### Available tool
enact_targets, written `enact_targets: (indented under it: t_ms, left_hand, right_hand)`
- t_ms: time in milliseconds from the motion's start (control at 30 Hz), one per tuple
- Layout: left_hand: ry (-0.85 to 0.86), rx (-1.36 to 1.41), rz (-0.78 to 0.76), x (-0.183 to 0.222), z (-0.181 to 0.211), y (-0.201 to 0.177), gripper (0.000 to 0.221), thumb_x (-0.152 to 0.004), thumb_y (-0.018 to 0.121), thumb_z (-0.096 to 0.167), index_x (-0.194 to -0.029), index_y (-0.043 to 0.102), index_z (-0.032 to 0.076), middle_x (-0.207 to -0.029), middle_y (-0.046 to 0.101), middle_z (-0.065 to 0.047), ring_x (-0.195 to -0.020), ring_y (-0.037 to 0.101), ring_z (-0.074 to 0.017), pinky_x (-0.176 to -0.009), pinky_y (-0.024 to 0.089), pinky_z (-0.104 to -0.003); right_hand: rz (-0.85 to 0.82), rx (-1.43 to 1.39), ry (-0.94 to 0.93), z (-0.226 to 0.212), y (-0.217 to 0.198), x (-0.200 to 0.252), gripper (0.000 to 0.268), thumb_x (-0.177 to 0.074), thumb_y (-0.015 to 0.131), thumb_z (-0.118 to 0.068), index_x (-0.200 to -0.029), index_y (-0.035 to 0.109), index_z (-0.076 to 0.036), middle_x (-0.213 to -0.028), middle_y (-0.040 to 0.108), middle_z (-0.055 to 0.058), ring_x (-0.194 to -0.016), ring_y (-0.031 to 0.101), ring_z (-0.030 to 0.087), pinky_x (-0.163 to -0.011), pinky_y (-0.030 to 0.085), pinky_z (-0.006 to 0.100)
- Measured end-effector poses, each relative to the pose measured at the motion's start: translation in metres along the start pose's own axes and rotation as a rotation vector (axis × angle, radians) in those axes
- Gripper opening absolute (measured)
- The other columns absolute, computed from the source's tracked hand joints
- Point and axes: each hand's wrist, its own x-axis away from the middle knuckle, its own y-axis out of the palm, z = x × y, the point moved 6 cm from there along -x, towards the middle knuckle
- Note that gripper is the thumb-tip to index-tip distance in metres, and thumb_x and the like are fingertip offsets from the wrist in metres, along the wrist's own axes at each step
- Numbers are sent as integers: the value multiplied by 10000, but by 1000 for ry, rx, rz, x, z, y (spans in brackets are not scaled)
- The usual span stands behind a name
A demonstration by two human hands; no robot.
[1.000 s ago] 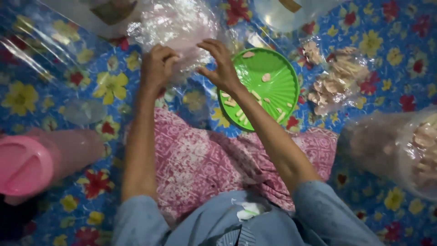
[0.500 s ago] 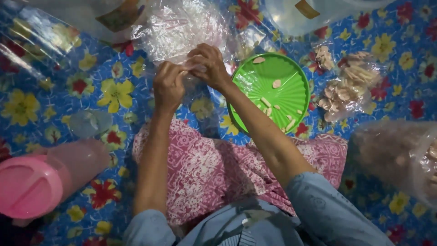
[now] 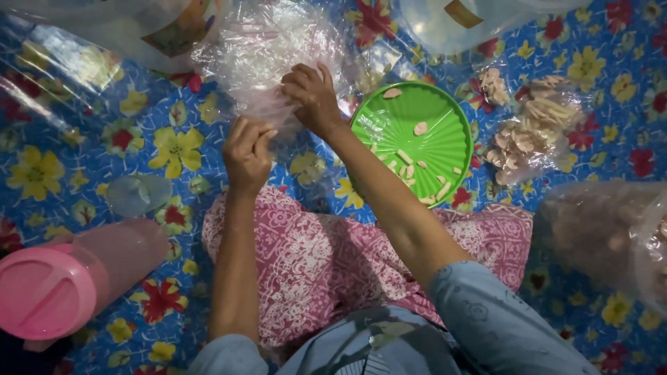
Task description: The person is sitting on the floor and packaging small, elongated food pieces from a green plate into small plastic bags.
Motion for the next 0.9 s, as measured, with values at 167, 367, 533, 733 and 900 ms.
enact_targets:
  t_ms: [167,367,533,733,900]
  left_hand:
    - [-145,71,15,12,8,-18,100,-855,575,-105,-859,600,-8,-819,562,-97,-732,534,-201,-602,502,-246]
    - [-407,240,199,2,26,-69,99,-925,536,89,-836,525,48,-764,524,-41,-688,501,-149,-609,460,-261]
    - [-409,359,223,3,37,-66,54,-906,620,23,-908,632,-29,-705,562,-79,-679,530,-108,-678,458,-275]
    - [-63,-2,45,31,84,-10,56,-833,711,12,-854,663,32,-786,579,-78,-661,555,-239,-612,465,-313]
    - [203,-242,-185,72,143,45,86,-816,666,-4,-818,618,67,-742,470,-50,-647,518,-247,-596,446,-326]
  right_hand:
    - [-7,24,-11,-11,-6,-7,289,-727,763,-40,-965,661,-167,-1011,628,24,-1045,518,286,-990,291,554]
    - [-260,-87,98,-22,-16,4,355,-734,752,-137,-1053,638,-243,-1136,542,53,-1135,428,313,-985,224,610]
    - [-188,-99,160,-9,-37,53,547,-648,625,13,-1131,598,-245,-1352,386,73,-1254,358,351,-950,287,546]
    - [122,-501,544,-49,-99,144,228,-839,676,-165,-1050,595,-138,-980,595,63,-959,584,259,-806,473,377]
    - [306,-1177,1110,-85,-104,200,230,-882,649,-197,-1065,600,-67,-884,644,79,-776,621,132,-740,535,288]
